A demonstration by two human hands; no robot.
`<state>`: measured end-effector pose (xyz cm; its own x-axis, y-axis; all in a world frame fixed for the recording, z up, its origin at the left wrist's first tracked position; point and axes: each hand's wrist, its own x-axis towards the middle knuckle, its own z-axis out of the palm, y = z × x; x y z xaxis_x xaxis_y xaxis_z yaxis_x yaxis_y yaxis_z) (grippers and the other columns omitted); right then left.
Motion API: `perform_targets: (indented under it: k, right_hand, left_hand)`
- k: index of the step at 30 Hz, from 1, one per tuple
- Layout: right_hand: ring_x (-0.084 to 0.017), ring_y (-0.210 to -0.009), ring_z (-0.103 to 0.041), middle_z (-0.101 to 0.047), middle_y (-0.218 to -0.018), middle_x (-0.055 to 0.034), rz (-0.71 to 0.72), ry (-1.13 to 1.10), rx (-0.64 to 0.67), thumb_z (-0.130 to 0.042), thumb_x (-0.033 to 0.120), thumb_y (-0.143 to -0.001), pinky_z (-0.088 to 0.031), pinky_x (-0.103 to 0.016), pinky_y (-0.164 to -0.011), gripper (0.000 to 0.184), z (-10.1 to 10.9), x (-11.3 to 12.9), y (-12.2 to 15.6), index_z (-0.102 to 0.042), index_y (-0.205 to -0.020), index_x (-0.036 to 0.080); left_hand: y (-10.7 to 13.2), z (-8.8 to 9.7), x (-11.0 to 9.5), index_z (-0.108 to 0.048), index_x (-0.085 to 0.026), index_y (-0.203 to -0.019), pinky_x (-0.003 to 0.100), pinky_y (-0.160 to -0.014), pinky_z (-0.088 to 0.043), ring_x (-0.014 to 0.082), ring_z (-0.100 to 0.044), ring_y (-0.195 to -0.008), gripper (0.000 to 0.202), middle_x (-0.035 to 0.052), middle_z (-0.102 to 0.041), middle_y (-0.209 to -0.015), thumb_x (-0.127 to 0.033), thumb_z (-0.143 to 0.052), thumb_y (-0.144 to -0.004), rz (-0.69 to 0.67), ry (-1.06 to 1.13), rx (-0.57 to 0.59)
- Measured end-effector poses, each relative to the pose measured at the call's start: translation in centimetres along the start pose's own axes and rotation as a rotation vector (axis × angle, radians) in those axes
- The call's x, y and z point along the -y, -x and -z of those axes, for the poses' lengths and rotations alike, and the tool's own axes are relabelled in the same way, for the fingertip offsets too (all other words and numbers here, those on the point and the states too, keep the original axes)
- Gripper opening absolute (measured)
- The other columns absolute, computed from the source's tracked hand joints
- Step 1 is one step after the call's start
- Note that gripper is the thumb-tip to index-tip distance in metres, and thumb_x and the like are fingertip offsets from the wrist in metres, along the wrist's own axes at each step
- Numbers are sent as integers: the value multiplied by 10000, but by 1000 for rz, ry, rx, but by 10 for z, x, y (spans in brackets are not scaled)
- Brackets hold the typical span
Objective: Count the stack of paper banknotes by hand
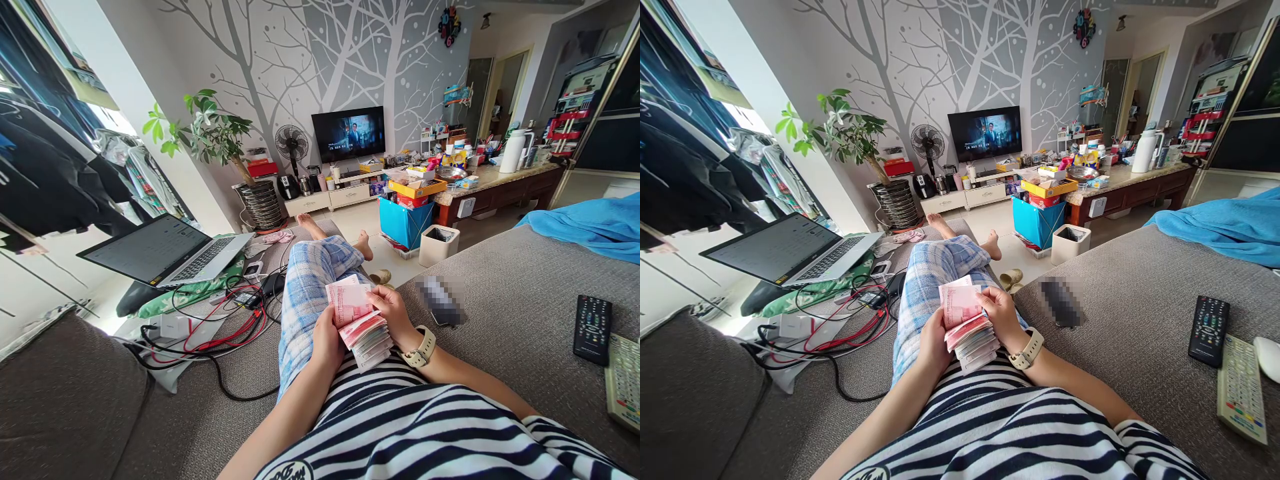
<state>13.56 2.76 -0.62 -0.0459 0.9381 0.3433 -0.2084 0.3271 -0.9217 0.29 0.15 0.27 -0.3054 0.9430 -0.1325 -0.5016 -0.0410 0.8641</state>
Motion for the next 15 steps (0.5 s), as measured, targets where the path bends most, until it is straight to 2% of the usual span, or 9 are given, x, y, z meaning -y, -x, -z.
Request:
perform_targets:
  k: [15]
  right_hand:
    - [-117, -552, -365, -431, -571, 37, 5, 23, -12, -623, 413, -781, -293, -264, -537, 292, 0, 2, 0, -548, -615, 186]
  left_hand:
    - [-1, 1, 2, -623, -165, -637, 262, -586, -450, 124, -508, -538, 103, -2, -619, -599, -259, -591, -666, 10, 37, 15]
